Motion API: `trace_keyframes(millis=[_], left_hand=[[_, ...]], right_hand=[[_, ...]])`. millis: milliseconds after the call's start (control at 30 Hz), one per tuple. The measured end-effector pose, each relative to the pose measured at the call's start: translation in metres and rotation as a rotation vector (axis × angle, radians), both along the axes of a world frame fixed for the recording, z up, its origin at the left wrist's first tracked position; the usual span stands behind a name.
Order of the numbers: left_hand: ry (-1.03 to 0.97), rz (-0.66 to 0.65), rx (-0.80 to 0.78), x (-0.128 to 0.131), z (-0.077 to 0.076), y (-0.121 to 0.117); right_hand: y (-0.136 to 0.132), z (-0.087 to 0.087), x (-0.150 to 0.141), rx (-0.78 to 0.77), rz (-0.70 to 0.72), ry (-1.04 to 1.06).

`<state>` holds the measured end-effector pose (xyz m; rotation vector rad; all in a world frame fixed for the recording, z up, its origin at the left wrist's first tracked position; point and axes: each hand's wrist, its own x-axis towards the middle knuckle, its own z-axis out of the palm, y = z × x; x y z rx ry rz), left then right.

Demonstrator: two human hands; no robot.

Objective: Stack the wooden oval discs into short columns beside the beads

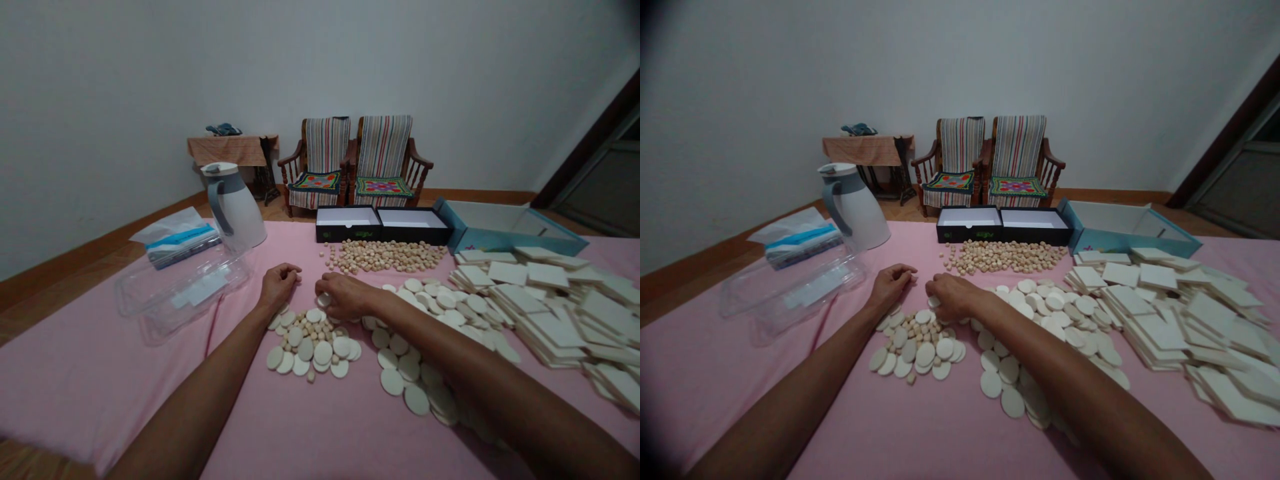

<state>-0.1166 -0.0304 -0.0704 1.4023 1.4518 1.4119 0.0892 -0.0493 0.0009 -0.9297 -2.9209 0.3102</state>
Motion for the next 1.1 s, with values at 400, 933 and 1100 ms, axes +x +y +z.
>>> trace_keyframes(millis=[400,933,1100], left_hand=[[-0.004,0.004,0.014,0.001,-0.003,0.002],[0.059,-0.020,0.017,0.001,0.000,-0.001],[0.054,-0.015,0.019,0.002,0.001,-0.001]], right_hand=[[-0.021,0.080,0.122,-0.294,-0.214,-0.081],[-0.026,-0.004,0.037,-0.066,-0.039,0.052],[-0.032,0.036,0.087,-0.020,-0.131,0.128]])
